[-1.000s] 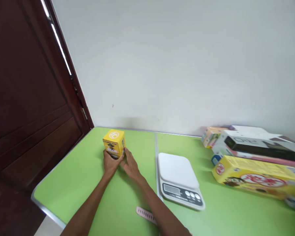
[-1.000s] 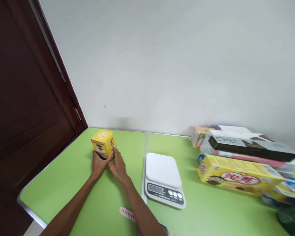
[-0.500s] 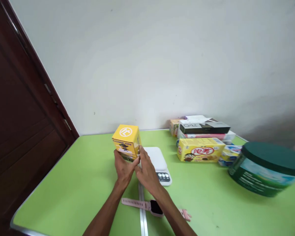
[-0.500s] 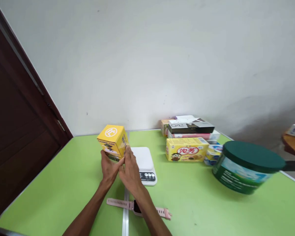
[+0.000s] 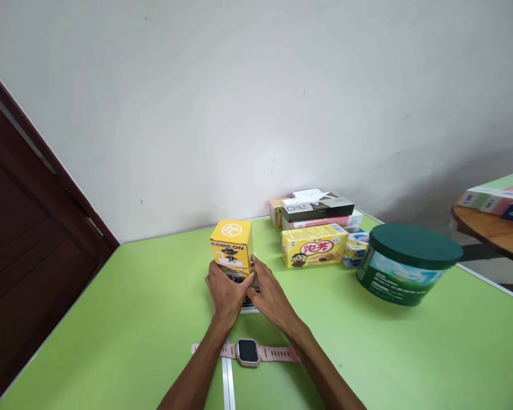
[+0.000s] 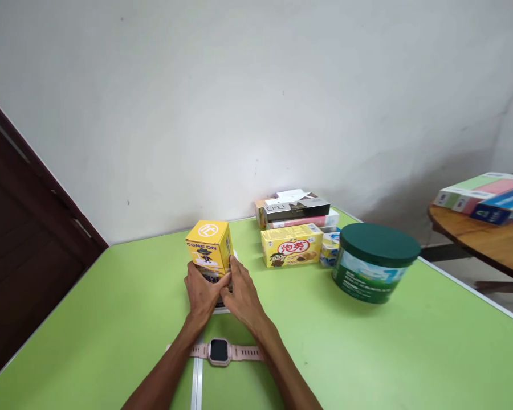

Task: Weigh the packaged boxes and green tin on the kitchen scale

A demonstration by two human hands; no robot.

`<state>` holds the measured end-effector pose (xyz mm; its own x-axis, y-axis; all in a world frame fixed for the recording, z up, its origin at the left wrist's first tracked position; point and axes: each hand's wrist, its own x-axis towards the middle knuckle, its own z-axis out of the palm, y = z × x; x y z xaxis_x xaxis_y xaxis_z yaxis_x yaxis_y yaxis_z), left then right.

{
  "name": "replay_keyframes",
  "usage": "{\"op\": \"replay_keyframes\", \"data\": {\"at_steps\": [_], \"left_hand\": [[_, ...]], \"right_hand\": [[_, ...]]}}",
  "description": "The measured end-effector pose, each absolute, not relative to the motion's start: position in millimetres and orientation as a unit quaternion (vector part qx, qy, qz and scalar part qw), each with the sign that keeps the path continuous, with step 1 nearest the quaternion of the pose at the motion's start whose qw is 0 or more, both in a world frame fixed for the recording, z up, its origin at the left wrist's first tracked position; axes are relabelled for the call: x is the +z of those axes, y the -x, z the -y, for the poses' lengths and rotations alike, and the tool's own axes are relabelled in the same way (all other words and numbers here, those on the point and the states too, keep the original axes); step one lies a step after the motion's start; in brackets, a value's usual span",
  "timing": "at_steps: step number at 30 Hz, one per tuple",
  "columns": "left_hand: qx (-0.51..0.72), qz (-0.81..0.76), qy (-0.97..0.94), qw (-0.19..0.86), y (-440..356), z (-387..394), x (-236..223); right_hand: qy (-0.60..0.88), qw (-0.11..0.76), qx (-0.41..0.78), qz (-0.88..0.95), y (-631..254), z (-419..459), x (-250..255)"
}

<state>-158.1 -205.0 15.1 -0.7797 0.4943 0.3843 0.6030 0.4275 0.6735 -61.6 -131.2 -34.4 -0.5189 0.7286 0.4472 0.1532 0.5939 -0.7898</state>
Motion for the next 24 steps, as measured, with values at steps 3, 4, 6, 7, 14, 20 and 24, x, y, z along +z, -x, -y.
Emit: {"op": "replay_keyframes", "data": {"at_steps": [3,4,6,7,14,20,24], "left_hand": [[-0.409,0.843,0.344,0.069,159,213,14],[-0.412,0.838,0.351,0.066,161,217,14],[-0.433,0.819,0.373,0.054,167,227,11],[-0.452,0.801,0.389,0.043,172,233,9],[-0.643,0.697,0.297,-0.111,238,262,-16],[-0.687,0.686,0.205,-0.126,272,264,-28],[-0.660,0.700,0.240,-0.128,269,267,-28]], "right_hand": [[0.259,0.413,0.358,0.796,54,129,-34],[0.254,0.419,0.360,0.794,50,128,-34],[0.260,0.434,0.366,0.781,40,122,-37],[0.272,0.440,0.369,0.772,35,119,-40],[0.375,0.425,0.351,0.745,14,103,-75],[0.399,0.429,0.279,0.761,23,106,-81],[0.401,0.434,0.253,0.766,27,106,-85]]}}
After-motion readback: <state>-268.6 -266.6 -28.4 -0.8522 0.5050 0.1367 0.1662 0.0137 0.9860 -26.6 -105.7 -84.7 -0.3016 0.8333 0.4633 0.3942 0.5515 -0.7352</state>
